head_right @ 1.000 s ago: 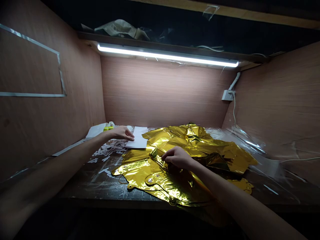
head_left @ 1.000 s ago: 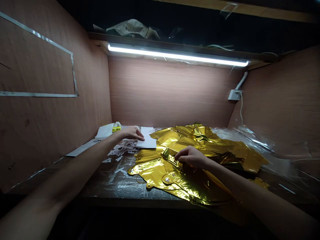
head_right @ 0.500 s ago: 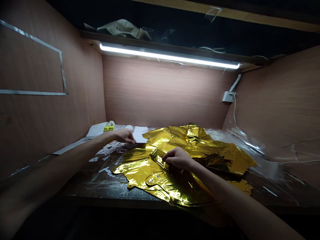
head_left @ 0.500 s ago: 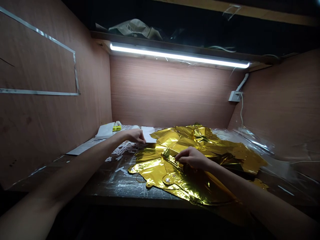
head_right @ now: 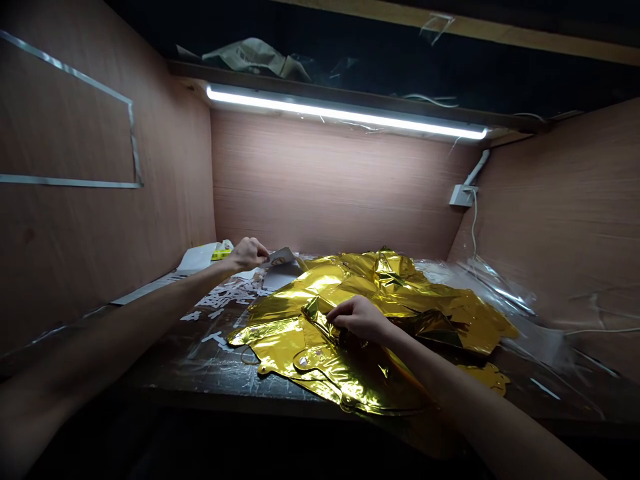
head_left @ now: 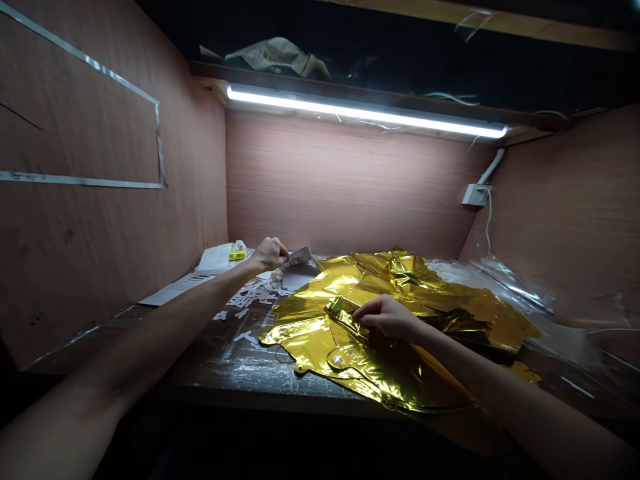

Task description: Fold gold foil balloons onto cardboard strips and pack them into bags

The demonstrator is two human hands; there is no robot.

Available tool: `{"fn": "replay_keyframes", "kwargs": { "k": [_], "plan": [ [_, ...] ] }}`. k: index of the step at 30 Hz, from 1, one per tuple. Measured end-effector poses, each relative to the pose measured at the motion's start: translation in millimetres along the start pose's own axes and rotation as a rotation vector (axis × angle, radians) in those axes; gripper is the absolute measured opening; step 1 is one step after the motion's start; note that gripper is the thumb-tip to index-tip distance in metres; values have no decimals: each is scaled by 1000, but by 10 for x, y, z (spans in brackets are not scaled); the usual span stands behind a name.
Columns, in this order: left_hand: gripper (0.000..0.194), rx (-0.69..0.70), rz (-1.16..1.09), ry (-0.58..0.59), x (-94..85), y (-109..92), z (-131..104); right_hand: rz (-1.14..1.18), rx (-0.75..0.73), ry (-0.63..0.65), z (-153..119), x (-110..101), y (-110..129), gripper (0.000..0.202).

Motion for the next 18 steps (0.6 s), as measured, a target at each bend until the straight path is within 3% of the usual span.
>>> {"fn": "replay_keyframes", "kwargs": {
  "k": [7, 12, 15, 18],
  "plan": [
    [18, -90, -50, 17, 183, -76, -64, -3, 7, -3, -1, 5, -13, 30],
    [28, -156, -101, 22, 257, -66, -103, 0, 8, 5, -31, 6, 50, 30],
    [25, -180, -86, -40, 166, -23, -78, -7, 9, 5, -39, 4, 76, 31],
    [18, -237, -13, -227, -163, 95, -23, -16, 17, 11, -38, 4, 77, 31]
  ]
}}
Point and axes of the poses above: each hand's wrist, its own z-axis towards the middle knuckle, its own x-axis out of the palm, y = z × x, the point moved 6 cm from there along z, towards the middle knuckle, and after that the axes turned 7 degrees about -y, right-handed, at the moved point
